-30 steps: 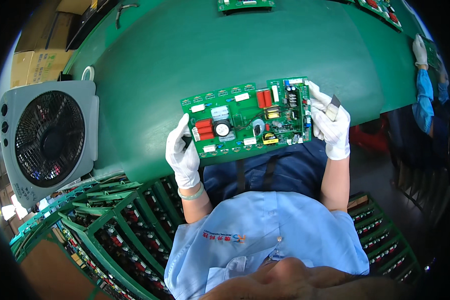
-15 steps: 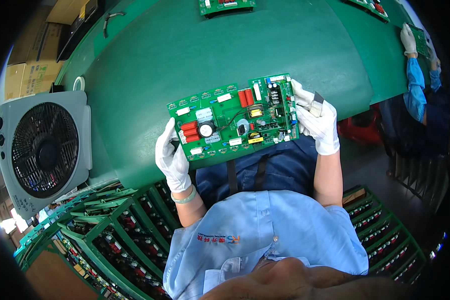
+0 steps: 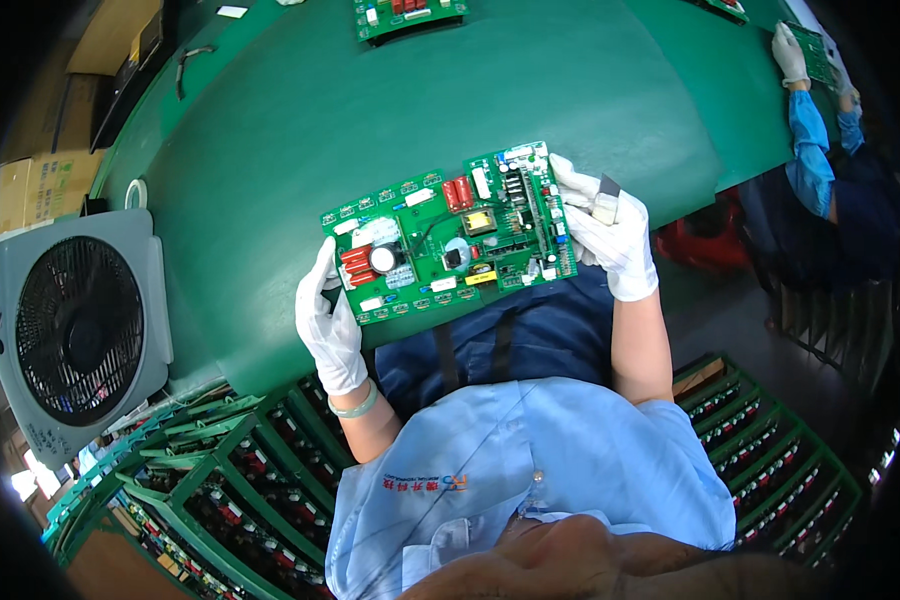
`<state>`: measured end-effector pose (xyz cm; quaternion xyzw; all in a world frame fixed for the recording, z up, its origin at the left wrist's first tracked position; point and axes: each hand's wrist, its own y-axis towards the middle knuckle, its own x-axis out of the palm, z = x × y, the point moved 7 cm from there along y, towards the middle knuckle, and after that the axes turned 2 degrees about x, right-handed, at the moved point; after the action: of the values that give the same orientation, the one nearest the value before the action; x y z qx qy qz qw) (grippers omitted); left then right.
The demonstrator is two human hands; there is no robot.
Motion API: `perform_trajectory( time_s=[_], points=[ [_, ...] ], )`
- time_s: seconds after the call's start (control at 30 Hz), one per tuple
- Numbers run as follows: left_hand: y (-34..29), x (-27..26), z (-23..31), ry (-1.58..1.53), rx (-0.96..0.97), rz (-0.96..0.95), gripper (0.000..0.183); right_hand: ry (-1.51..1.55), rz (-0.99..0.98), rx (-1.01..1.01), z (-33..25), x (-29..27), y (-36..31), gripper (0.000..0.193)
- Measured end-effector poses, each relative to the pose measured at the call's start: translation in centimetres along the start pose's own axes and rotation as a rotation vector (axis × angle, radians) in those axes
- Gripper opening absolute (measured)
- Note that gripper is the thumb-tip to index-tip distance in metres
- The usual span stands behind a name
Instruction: The person picks up green circuit boards from a workbench, turns them over to inspect both sides, and wipes the surface with a small cloth. The person handles the boards one at a time, placing them back on the table or into a nearby rack after inspection.
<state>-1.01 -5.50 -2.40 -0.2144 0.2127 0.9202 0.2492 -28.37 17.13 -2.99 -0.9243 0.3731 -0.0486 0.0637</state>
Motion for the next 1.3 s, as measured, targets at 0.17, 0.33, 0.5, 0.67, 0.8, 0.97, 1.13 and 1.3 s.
perform_trajectory(
  time_s=[0.17,0.33,0.5,0.67,0.8,0.97,1.13,1.3],
  points=[
    [0.3,0.7,1.1,0.034,0.049,-0.061,0.049,0.028,0.003,0.02,0.6,-0.4,0.0,0.045],
    [0.1,0.6,0.3,0.037,0.039,-0.096,0.049,0.07,-0.002,0.001,0.2,-0.3,-0.1,0.041],
    [-0.1,0.4,0.1,-0.029,-0.016,-0.082,0.055,0.116,-0.025,0.022,0.8,-0.7,-0.2,0.047],
    [-0.5,-0.1,0.9,0.022,0.078,-0.053,0.059,0.185,-0.031,0.029,1.3,-0.5,0.1,0.047],
    [-0.7,-0.6,2.6,0.186,0.253,0.015,0.053,0.288,-0.012,0.075,1.2,-0.1,0.3,0.047],
    [0.1,1.4,8.6,-0.066,0.478,-0.26,0.026,0.211,0.118,0.121,0.5,-0.6,0.4,0.038],
    [2.0,3.3,8.1,-0.613,0.091,-0.283,0.033,-0.017,0.22,0.081,-1.0,-1.8,0.3,0.033],
    [2.9,3.9,6.4,-0.775,0.109,-0.351,0.049,-0.126,0.498,-0.261,-4.1,-3.1,-0.9,0.038]
  ],
)
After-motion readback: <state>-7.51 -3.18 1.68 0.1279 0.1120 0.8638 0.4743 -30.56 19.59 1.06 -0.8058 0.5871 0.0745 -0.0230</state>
